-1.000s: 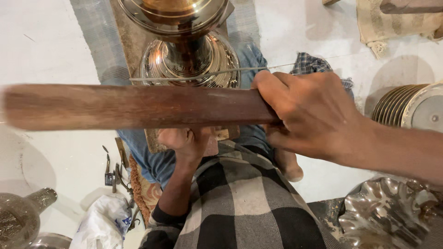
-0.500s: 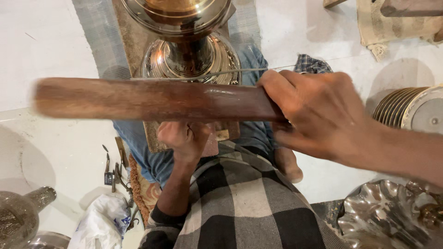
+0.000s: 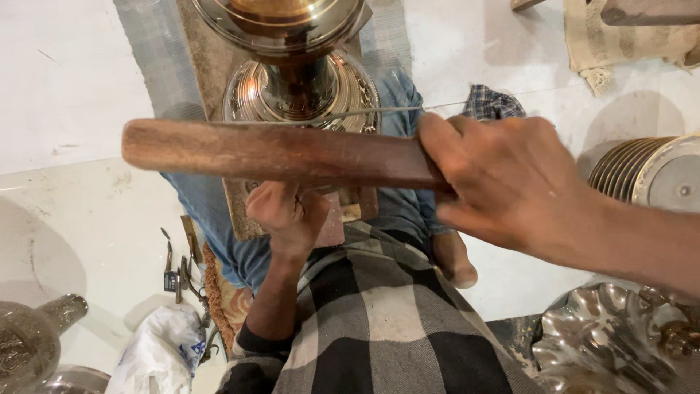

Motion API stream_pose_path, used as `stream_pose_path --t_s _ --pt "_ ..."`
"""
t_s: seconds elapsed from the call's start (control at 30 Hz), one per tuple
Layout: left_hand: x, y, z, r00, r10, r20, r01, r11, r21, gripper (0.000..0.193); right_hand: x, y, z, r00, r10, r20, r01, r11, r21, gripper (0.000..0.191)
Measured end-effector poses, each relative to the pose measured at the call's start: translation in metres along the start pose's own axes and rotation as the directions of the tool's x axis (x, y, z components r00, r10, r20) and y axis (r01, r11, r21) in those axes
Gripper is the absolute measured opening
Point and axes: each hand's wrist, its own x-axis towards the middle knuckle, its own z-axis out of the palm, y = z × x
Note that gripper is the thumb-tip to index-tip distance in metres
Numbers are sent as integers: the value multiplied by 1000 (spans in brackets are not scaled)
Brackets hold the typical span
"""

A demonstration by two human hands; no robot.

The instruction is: The person sits cross-legged on the floor with an ornate brass vessel on a board across their lap. They hold a punch against the vessel's decorated base and repeatedly strike it with a wooden mallet, repositioning the punch to work along the pattern, and at times hold the mallet with both hands to strike.

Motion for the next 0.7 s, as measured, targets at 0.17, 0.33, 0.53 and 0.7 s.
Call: stream_pose_path --t_s 0.17,0.33,0.53,0.7 --pt "-1 -2 0 1000 -6 20 6 1000 14 45 3 -4 -8 953 -102 -286 155 973 169 31" --pt "-3 -8 8 1000 -1 -17 0 1000 -24 24 4 -9 -11 935 -94 -341 183 954 240 19" --pt "-22 -5 17 984 8 -181 2 998 56 23 -2 -1 -4 984 -27 -178 34 999 35 30" --pt "-39 -16 17 974 -127 -186 136 990 37 15 4 0 0 977 -58 -206 78 993 91 40"
